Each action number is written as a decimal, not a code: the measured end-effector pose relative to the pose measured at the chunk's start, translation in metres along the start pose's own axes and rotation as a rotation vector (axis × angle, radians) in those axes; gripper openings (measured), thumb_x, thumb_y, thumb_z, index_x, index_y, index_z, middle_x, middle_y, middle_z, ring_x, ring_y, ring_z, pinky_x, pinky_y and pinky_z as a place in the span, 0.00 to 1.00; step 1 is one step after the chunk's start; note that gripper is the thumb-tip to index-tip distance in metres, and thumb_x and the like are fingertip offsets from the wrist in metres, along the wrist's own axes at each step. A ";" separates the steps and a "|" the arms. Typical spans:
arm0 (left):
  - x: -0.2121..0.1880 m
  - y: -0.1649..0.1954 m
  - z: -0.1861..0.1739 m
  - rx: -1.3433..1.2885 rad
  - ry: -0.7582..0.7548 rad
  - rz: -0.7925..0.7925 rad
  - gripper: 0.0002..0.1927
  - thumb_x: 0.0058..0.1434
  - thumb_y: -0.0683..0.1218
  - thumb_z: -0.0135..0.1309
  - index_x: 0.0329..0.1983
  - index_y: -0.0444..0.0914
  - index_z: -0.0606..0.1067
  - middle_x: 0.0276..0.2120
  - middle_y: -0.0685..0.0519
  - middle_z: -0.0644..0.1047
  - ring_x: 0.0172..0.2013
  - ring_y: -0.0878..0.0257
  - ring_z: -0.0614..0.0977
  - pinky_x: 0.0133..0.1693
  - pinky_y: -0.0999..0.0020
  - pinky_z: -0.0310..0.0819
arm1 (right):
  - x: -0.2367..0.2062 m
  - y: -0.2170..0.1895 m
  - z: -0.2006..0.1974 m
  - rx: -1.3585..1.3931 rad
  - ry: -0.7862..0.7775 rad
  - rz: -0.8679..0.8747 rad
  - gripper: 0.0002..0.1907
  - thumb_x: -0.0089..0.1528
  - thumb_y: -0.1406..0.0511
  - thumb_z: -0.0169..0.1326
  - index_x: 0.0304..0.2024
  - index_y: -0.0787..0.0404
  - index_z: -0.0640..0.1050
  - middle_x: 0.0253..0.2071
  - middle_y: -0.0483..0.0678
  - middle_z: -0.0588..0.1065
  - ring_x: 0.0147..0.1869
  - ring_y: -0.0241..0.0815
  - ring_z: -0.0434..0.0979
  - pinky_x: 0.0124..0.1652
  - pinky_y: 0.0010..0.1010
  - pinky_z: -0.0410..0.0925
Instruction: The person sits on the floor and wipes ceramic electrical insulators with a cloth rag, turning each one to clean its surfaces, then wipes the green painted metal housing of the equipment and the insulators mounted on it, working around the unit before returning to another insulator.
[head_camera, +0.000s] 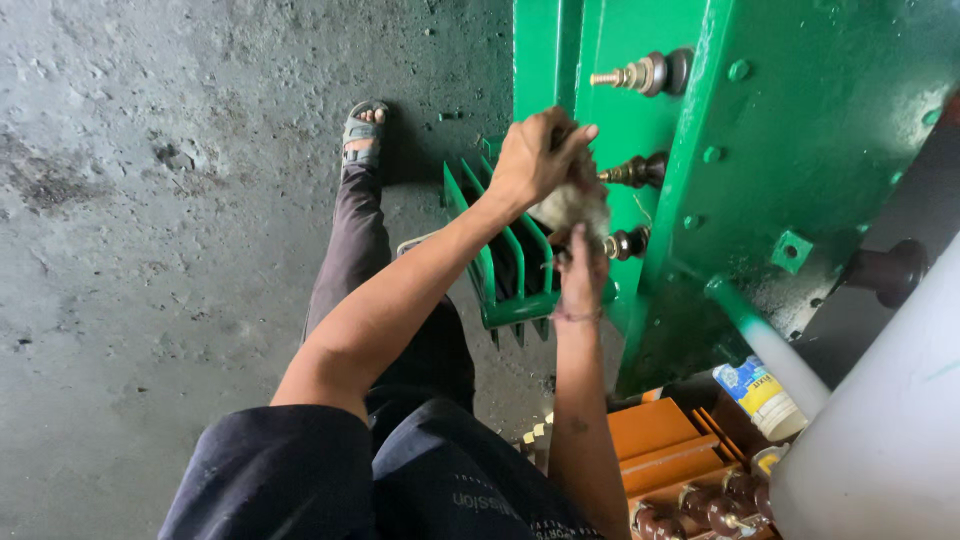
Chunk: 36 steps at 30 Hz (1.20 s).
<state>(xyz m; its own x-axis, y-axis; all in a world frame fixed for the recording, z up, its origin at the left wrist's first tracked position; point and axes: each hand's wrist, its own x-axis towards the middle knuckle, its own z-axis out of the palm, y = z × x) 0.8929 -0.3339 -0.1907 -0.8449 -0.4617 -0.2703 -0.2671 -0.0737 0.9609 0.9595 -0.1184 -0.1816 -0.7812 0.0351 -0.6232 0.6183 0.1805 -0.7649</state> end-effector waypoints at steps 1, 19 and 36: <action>0.021 0.005 0.005 0.001 -0.026 -0.075 0.24 0.63 0.60 0.58 0.38 0.33 0.77 0.26 0.43 0.80 0.28 0.47 0.84 0.35 0.55 0.78 | 0.023 -0.013 0.006 0.046 0.038 -0.012 0.16 0.67 0.53 0.56 0.47 0.58 0.77 0.39 0.42 0.78 0.38 0.29 0.76 0.35 0.24 0.65; 0.115 -0.034 0.156 0.839 -0.283 0.234 0.06 0.54 0.47 0.56 0.35 0.44 0.76 0.33 0.49 0.79 0.32 0.52 0.82 0.32 0.56 0.73 | 0.005 0.017 0.018 -0.148 -0.092 0.055 0.17 0.69 0.54 0.51 0.51 0.59 0.77 0.41 0.39 0.74 0.42 0.28 0.69 0.41 0.25 0.65; 0.192 -0.049 0.147 -0.049 -1.776 -0.636 0.18 0.57 0.58 0.58 0.47 0.49 0.82 0.28 0.53 0.79 0.24 0.59 0.78 0.26 0.62 0.73 | -0.053 0.067 0.026 0.474 -0.488 0.218 0.10 0.74 0.74 0.55 0.41 0.55 0.71 0.39 0.36 0.67 0.44 0.28 0.66 0.46 0.25 0.63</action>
<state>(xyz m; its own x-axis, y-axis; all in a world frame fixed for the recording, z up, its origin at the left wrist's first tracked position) 0.6758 -0.2893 -0.2987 -0.0811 0.9654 -0.2480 -0.7059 0.1201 0.6981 1.0447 -0.1341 -0.2039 -0.5770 -0.4424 -0.6865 0.8131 -0.2316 -0.5341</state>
